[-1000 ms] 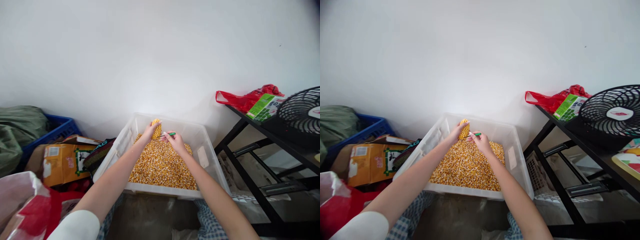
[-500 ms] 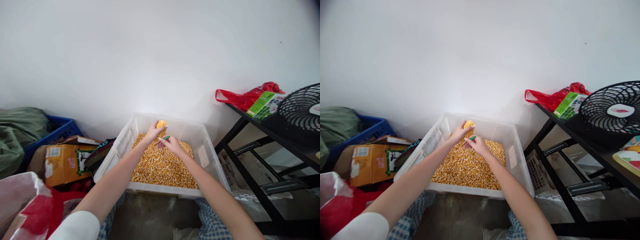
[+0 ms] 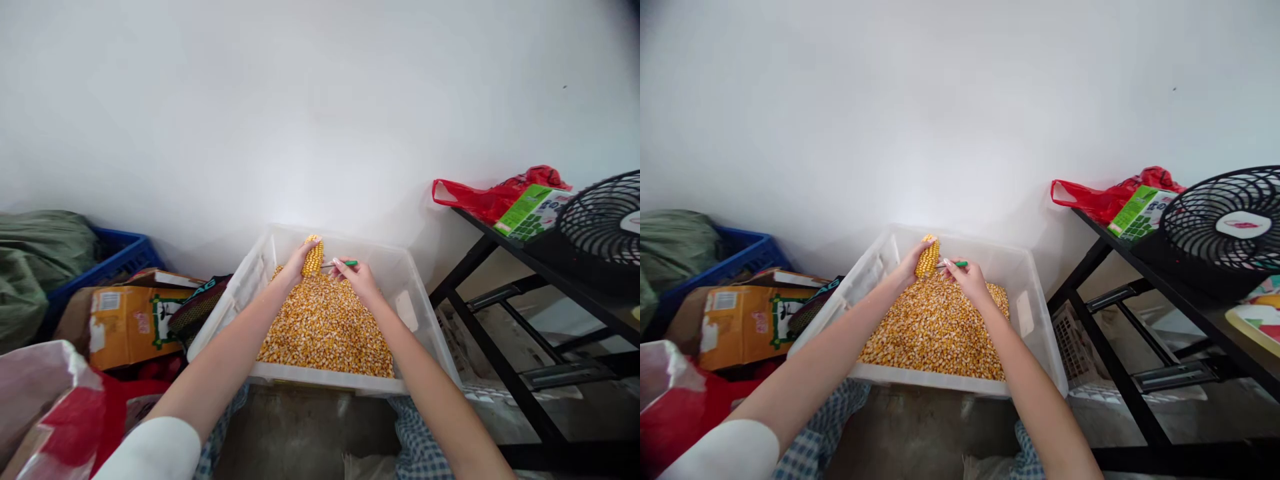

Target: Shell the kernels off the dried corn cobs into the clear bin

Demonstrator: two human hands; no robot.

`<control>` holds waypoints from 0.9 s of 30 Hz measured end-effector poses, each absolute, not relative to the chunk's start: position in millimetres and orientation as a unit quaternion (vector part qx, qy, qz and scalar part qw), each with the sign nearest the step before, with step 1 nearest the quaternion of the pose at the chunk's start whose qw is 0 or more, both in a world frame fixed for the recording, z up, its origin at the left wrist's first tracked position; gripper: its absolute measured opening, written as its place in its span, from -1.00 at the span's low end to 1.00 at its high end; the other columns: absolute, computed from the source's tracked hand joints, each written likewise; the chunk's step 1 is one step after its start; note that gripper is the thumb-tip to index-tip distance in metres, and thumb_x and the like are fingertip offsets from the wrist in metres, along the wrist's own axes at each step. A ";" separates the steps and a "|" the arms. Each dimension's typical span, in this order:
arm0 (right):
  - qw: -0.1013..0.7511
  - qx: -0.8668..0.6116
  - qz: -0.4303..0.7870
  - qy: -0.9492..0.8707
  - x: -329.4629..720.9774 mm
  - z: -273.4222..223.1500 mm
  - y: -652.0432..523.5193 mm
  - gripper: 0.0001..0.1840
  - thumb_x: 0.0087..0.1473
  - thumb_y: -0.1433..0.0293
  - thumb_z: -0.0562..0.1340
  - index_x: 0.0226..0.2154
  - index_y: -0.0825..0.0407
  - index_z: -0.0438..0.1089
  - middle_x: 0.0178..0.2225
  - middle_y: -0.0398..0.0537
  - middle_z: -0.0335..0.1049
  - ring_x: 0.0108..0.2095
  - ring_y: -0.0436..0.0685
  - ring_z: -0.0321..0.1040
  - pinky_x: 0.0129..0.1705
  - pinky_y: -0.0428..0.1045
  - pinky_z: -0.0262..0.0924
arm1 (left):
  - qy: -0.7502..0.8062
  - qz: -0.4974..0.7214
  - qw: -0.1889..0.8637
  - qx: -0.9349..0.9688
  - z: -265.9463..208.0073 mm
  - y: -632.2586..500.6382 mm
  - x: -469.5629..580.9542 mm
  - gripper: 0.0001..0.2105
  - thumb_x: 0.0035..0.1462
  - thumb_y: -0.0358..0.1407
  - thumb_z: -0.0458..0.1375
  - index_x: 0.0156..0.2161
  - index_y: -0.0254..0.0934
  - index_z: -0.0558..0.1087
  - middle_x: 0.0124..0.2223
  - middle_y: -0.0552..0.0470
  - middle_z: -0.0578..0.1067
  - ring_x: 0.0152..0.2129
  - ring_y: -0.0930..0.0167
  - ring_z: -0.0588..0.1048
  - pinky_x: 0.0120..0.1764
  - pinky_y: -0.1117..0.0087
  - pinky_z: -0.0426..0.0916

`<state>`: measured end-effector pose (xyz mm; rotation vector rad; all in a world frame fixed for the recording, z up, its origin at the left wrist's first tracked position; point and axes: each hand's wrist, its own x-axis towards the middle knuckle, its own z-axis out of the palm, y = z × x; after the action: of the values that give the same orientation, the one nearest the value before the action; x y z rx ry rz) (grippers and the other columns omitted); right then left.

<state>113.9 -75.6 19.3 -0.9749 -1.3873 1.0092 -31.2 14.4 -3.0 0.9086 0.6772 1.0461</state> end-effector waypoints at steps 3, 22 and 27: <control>0.554 -0.409 0.430 -0.583 112.5 22.1 -78.6 -0.63 -0.08 0.14 0.15 -0.34 0.10 0.40 -0.47 -0.05 0.41 -0.47 -0.01 0.33 -0.46 -0.12 0.19 | 0.299 0.471 0.723 0.408 -3.4 14.4 -31.0 -0.61 -0.15 -0.07 0.16 -0.30 -0.38 0.36 -0.47 -0.04 0.46 -0.60 0.44 0.44 -0.56 0.47 0.31; 0.522 -0.419 0.355 -0.652 106.9 23.0 -85.0 -0.62 -0.01 0.16 0.08 -0.26 0.06 0.38 -0.37 -0.02 0.44 -0.32 0.07 0.37 -0.32 -0.06 0.23 | 0.314 0.490 0.691 0.429 -3.4 13.9 -30.3 -0.63 -0.16 -0.07 0.16 -0.33 -0.36 0.36 -0.49 -0.01 0.45 -0.61 0.44 0.42 -0.55 0.45 0.30; 0.502 -0.418 0.324 -0.684 107.4 20.8 -85.4 -0.65 0.01 0.18 0.07 -0.27 0.07 0.38 -0.37 -0.01 0.44 -0.31 0.06 0.37 -0.24 -0.03 0.23 | 0.336 0.495 0.661 0.453 -1.4 11.2 -31.2 -0.64 -0.17 -0.08 0.17 -0.33 -0.34 0.35 -0.50 0.01 0.43 -0.61 0.44 0.41 -0.54 0.45 0.29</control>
<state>107.4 -85.4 20.8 -1.0091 -1.6539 0.7835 -31.2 11.2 -1.4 1.0241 0.7603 1.1191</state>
